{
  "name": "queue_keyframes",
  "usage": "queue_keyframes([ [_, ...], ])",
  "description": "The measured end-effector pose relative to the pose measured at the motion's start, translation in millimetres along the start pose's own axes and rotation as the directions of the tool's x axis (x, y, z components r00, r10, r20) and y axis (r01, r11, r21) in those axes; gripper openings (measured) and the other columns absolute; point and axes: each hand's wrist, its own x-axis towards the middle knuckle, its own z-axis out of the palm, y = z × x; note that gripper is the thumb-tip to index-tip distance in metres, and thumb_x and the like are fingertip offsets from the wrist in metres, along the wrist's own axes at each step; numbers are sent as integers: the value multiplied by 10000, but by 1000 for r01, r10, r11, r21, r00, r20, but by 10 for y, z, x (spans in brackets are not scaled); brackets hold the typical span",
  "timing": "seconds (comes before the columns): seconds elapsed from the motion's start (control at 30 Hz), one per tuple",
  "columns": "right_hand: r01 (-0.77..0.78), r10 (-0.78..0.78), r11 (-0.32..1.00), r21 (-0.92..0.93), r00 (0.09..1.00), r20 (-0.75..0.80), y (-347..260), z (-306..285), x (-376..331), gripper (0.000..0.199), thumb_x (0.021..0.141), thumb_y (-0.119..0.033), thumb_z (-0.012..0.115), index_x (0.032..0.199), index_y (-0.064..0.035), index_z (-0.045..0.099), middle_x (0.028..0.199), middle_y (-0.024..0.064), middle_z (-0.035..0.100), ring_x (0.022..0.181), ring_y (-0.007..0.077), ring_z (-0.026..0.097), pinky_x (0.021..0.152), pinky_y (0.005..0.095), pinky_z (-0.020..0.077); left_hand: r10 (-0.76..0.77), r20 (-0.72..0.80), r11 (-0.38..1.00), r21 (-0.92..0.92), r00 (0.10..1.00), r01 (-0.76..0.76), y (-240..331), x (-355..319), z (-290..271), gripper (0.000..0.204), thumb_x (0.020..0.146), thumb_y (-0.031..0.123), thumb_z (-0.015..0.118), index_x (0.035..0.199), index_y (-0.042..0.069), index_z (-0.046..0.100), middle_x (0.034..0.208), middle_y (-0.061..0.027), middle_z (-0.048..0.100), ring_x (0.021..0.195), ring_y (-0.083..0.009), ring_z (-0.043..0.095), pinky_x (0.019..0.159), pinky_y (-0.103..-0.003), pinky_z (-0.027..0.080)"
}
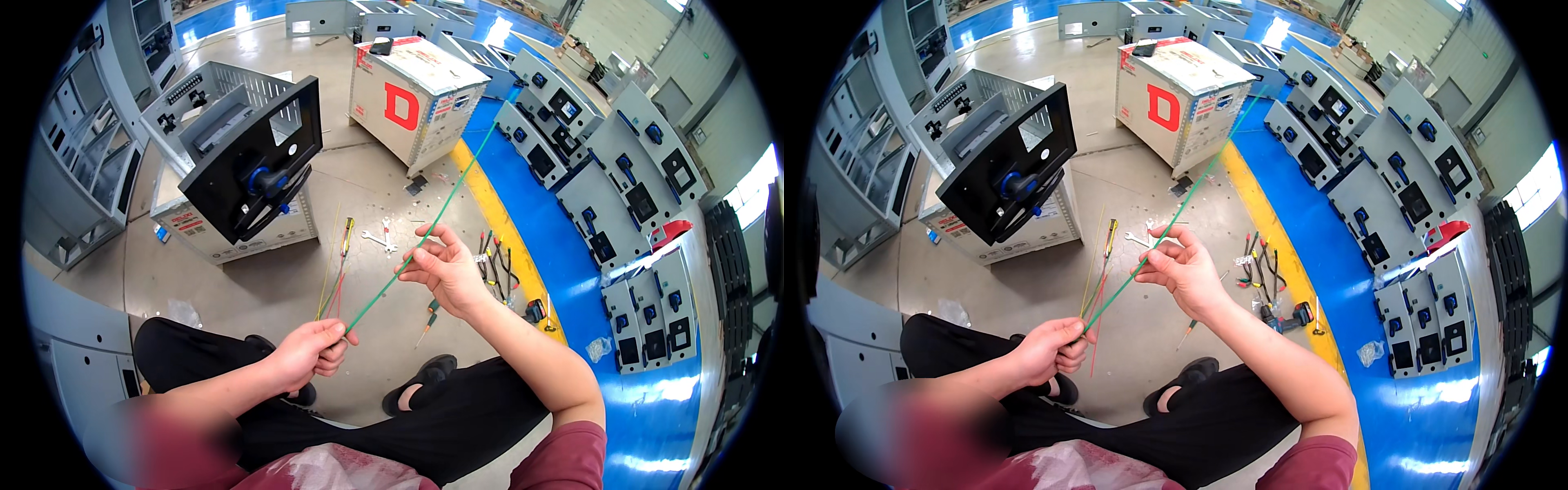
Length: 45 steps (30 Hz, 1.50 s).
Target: The person sits on the floor and strips insulation from multiple colored wires using pliers. They then bend the exposed ends into loops and place the finished wires on the floor.
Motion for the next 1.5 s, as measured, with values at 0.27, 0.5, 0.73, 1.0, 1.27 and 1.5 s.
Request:
queue_keyframes([
  [0.27,-32,29,994,101,999,29,92,-85,-14,369,1020,-68,685,1346,-94,513,1064,120,725,1010,305,749,907,444,623,59,18,998,-14,998,-59,-37,24,-5,334,1152,331,450,1047,41,579,644,54,304,545,-84,227,520,-277,234],
  [0.5,-135,124,983,122,988,94,266,-2,-45,370,991,-34,715,1305,-95,529,1088,119,727,1009,301,748,911,466,631,21,7,999,-39,1000,-21,-33,-14,88,341,1149,333,477,978,56,577,586,60,299,490,-80,235,489,-282,226],
  [0.73,-66,69,997,47,995,-73,364,113,-59,350,967,-25,742,1254,-89,552,1079,137,726,1010,298,748,899,476,646,42,-137,999,21,990,-39,-99,34,150,321,1148,314,487,948,75,564,553,58,298,442,-74,219,452,-285,205],
  [1.0,-125,128,987,103,992,-21,329,-36,15,367,982,-39,727,1299,-61,544,1072,150,724,971,306,756,885,444,653,89,-224,981,188,970,-47,-130,50,192,294,1141,279,500,946,72,576,566,73,347,444,-58,276,443,-276,236],
  [1.27,-93,91,996,-10,992,-87,332,-5,3,389,982,-29,721,1321,-40,529,1076,159,716,962,316,759,865,450,659,161,-257,897,441,953,-32,-162,48,162,298,1121,283,530,942,69,636,652,81,432,572,-45,399,515,-262,345],
  [1.5,-21,18,1000,-19,987,-162,156,-203,117,445,979,-22,709,1368,-38,492,1097,168,698,994,347,757,872,454,660,238,-251,788,614,938,-35,-195,71,120,304,1110,274,531,942,41,630,684,26,496,585,-90,482,548,-299,412],
])
